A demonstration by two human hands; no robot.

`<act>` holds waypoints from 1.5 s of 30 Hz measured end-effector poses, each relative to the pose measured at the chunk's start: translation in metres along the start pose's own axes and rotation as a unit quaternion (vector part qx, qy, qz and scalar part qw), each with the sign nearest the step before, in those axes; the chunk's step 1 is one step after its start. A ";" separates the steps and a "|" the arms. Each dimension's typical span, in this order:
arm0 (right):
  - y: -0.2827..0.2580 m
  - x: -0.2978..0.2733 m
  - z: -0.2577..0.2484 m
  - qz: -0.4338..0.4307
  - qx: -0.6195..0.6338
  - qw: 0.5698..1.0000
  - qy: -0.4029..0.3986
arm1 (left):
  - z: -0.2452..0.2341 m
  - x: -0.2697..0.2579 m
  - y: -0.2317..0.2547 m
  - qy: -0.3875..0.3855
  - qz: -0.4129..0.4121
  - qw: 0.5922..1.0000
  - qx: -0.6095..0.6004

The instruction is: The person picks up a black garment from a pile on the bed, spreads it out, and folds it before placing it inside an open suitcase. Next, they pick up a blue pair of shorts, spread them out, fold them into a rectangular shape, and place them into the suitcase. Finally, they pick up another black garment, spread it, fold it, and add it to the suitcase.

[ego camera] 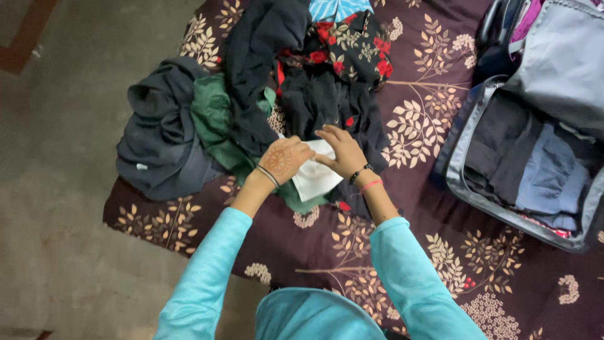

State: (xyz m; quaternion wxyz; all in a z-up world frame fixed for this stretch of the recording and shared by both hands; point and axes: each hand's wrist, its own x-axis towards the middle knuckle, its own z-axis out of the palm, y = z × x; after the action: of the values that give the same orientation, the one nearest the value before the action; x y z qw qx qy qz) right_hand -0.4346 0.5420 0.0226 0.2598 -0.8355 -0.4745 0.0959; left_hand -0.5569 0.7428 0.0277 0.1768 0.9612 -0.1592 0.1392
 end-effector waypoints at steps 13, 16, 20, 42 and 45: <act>0.044 0.088 0.062 0.207 -0.049 0.977 -0.004 | 0.093 0.038 -0.057 -0.085 -0.312 0.918 -0.229; 0.063 0.081 0.062 0.213 -0.020 0.977 0.029 | 0.084 0.044 -0.052 -0.057 -0.312 0.915 -0.250; 0.055 0.079 0.030 0.160 0.060 0.967 0.189 | 0.053 0.057 -0.045 0.006 -0.278 0.938 -0.206; -0.100 -0.193 -0.181 0.062 0.475 0.834 0.272 | 0.053 0.066 0.235 0.087 -0.245 0.818 -0.513; -0.099 -0.270 -0.182 0.076 0.453 0.853 0.248 | 0.105 0.052 0.306 0.091 -0.237 0.695 -0.673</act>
State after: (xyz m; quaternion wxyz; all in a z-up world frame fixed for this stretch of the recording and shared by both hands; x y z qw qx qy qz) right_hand -0.5772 0.2934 0.2049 0.7105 -0.6548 -0.2332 0.1098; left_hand -0.5964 0.4182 0.0405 0.8172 0.5739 0.0393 0.0350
